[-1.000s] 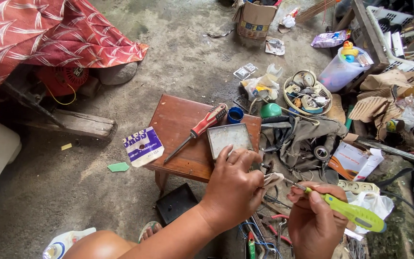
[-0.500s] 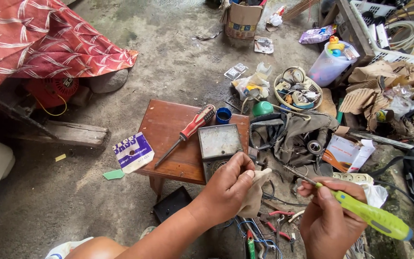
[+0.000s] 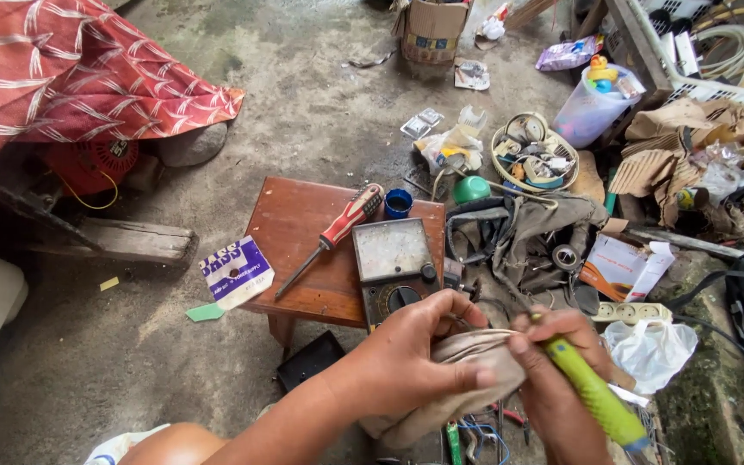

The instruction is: The person is cleaning and inspecting an electronic device, using a screwdriver to disassemble parts and a brush/cloth to remove dust.

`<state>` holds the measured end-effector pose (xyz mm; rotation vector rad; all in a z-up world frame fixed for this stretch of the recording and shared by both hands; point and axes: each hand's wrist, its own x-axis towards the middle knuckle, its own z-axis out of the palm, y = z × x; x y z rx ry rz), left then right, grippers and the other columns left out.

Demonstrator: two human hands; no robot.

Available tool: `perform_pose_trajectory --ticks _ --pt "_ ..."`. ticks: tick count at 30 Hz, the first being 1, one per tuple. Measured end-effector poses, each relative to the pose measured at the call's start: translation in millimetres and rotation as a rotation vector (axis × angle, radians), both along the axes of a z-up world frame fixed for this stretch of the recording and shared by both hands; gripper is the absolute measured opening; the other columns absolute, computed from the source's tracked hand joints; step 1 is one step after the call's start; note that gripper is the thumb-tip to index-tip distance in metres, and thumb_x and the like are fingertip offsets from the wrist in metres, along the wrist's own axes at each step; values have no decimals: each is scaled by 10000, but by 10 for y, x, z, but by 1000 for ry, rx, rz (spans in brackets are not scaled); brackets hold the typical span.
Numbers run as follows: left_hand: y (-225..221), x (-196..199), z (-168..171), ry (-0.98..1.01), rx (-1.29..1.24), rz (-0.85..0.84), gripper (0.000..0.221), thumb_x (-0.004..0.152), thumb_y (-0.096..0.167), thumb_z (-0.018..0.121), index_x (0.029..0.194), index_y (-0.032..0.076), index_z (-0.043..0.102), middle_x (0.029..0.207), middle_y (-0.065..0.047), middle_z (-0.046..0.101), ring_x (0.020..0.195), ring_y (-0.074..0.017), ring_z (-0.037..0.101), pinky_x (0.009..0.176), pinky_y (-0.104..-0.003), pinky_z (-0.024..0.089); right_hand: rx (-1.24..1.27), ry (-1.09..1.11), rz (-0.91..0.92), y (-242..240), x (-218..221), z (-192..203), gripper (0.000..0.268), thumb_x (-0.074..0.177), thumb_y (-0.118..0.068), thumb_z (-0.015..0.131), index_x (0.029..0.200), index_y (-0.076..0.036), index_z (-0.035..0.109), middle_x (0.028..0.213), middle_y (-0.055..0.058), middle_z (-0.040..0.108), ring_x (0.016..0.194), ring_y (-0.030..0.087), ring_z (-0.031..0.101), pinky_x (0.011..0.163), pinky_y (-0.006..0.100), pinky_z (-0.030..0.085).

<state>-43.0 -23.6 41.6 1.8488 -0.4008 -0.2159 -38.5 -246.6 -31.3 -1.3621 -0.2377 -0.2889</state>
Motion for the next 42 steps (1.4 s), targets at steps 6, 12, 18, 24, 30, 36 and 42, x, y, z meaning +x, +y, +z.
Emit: perform_pose_trajectory --ticks 6,12,18,24,30,36,42 --pt "55 -73 8 -184 167 222 147 727 40 696 798 75 573 794 -26 618 645 -187 574 590 -321 499 -160 -81 59 -51 -219 198 189 764 51 729 944 11 689 980 158 702 895 227 732 906 349 585" --pt "135 -125 126 -253 195 307 195 726 38 725 841 104 581 802 -10 625 594 -164 581 544 -318 494 33 -70 331 14 -162 269 301 949 -140 655 1112 111 685 984 218 742 903 282 758 881 352 606" --pt "163 -203 64 -305 417 340 143 775 114 675 890 117 589 829 -45 652 573 -274 637 525 -401 512 -526 -139 398 94 -170 521 213 697 -166 673 866 -93 782 853 72 807 577 97 629 503 225 478" --pt "346 -185 -147 -96 579 345 82 841 144 619 916 122 594 853 -64 690 722 -321 676 657 -464 537 -672 -176 418 439 -175 371 180 727 -29 766 906 -45 757 887 58 783 576 94 663 490 208 515" --pt "348 -59 -235 -102 597 404 101 855 193 659 885 117 599 865 -68 694 706 -351 680 626 -483 530 -607 -276 309 579 -258 250 204 670 -9 705 870 -47 715 852 43 748 579 119 603 548 229 495" --pt "330 -147 -145 -103 514 294 121 843 139 657 955 125 615 912 -62 657 699 -337 676 614 -471 538 -721 -295 303 658 -179 -26 285 679 12 709 962 -24 694 1013 75 712 664 145 653 608 239 556" --pt "484 -34 -22 -171 526 324 255 893 337 738 838 110 637 799 -42 673 608 -273 643 574 -434 509 -812 -379 56 798 -240 -156 311 668 28 748 967 -38 694 948 40 707 655 119 650 592 234 528"
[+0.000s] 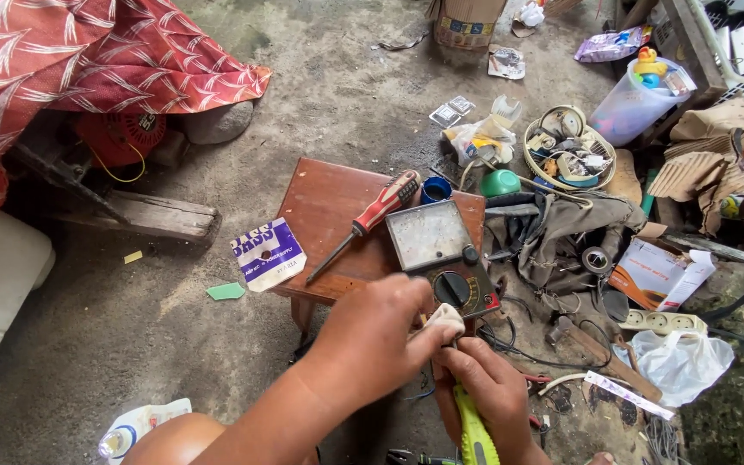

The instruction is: The person is cleaning and inspecting an electronic device, using a screwdriver to disassemble parts and a brush/cloth to remove dust.

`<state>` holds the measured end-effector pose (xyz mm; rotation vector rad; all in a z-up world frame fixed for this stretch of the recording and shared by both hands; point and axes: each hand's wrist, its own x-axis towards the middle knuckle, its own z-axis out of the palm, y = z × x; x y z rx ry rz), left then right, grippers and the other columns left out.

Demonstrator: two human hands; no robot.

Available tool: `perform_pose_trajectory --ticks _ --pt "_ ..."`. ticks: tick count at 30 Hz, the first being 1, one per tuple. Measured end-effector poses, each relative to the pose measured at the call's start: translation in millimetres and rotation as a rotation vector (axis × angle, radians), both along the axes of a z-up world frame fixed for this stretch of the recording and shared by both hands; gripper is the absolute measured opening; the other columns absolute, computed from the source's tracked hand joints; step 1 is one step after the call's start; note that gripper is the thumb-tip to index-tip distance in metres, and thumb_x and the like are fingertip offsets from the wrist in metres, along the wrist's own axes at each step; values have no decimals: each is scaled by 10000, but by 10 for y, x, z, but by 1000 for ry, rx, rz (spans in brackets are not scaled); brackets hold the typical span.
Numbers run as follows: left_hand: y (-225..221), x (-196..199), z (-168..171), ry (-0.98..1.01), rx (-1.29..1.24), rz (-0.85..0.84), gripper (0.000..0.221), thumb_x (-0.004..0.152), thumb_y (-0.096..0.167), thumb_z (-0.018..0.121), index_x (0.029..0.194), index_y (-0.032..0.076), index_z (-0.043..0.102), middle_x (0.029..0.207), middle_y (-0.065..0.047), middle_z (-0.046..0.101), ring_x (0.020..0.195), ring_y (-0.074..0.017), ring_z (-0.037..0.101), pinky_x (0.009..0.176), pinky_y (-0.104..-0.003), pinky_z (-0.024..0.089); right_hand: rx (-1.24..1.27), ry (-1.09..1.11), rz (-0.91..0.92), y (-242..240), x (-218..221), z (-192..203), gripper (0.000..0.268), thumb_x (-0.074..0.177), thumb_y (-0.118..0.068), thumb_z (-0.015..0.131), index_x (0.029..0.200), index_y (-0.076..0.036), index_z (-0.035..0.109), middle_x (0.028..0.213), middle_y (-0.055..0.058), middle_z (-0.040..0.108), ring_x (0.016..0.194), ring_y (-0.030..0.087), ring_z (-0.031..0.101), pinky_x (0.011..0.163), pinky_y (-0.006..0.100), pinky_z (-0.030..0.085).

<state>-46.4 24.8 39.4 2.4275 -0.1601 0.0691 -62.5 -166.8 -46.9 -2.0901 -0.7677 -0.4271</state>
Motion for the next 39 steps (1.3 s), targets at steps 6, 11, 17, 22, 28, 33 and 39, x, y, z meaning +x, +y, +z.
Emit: perform_pose_trajectory --ticks 6,11,17,22,28,33,39 --pt "74 528 -326 -362 175 -218 738 705 392 853 1346 136 592 1579 -167 428 1479 -394 359 1162 -513 324 76 89 -66 -7 -4 -15 201 761 16 707 957 -25 692 960 62 707 657 125 651 589 220 527" --pt "55 762 -618 -235 260 -261 963 607 548 898 1446 229 551 1568 -142 436 1509 -415 261 1181 -617 184 204 155 -244 -32 -55 -123 191 736 4 697 925 -14 715 1045 125 725 695 144 641 626 242 507" --pt "16 831 -480 -240 292 -193 1054 412 654 963 1352 289 654 1518 -147 466 1409 -383 352 1135 -574 213 239 152 -316 -58 7 -154 194 785 27 696 975 -7 713 1131 133 700 812 175 652 730 269 517" --pt "15 894 -434 -179 346 -218 1221 375 749 952 1455 347 551 1686 -107 224 1523 -377 187 1172 -554 136 373 117 -290 -84 12 -281 232 791 61 680 1018 23 647 1163 179 696 885 194 684 800 277 564" --pt "-26 934 -505 -148 305 -255 1231 352 678 972 1452 325 546 1632 -88 343 1519 -416 197 1180 -604 111 459 170 -303 -165 124 -404 234 831 98 672 1036 13 597 1232 198 675 940 218 701 800 295 613" --pt "-46 967 -574 -135 245 -263 1173 378 650 962 1432 315 573 1603 -107 350 1510 -457 172 1172 -627 91 333 58 -322 -233 178 -245 166 839 50 727 971 18 633 1153 214 724 935 224 740 806 288 619" --pt "-44 949 -566 -139 187 -252 1137 383 694 939 1402 306 615 1606 -107 365 1522 -444 169 1178 -610 111 133 43 -233 -189 341 82 199 778 51 763 960 -1 706 1072 132 752 862 188 737 757 277 590"
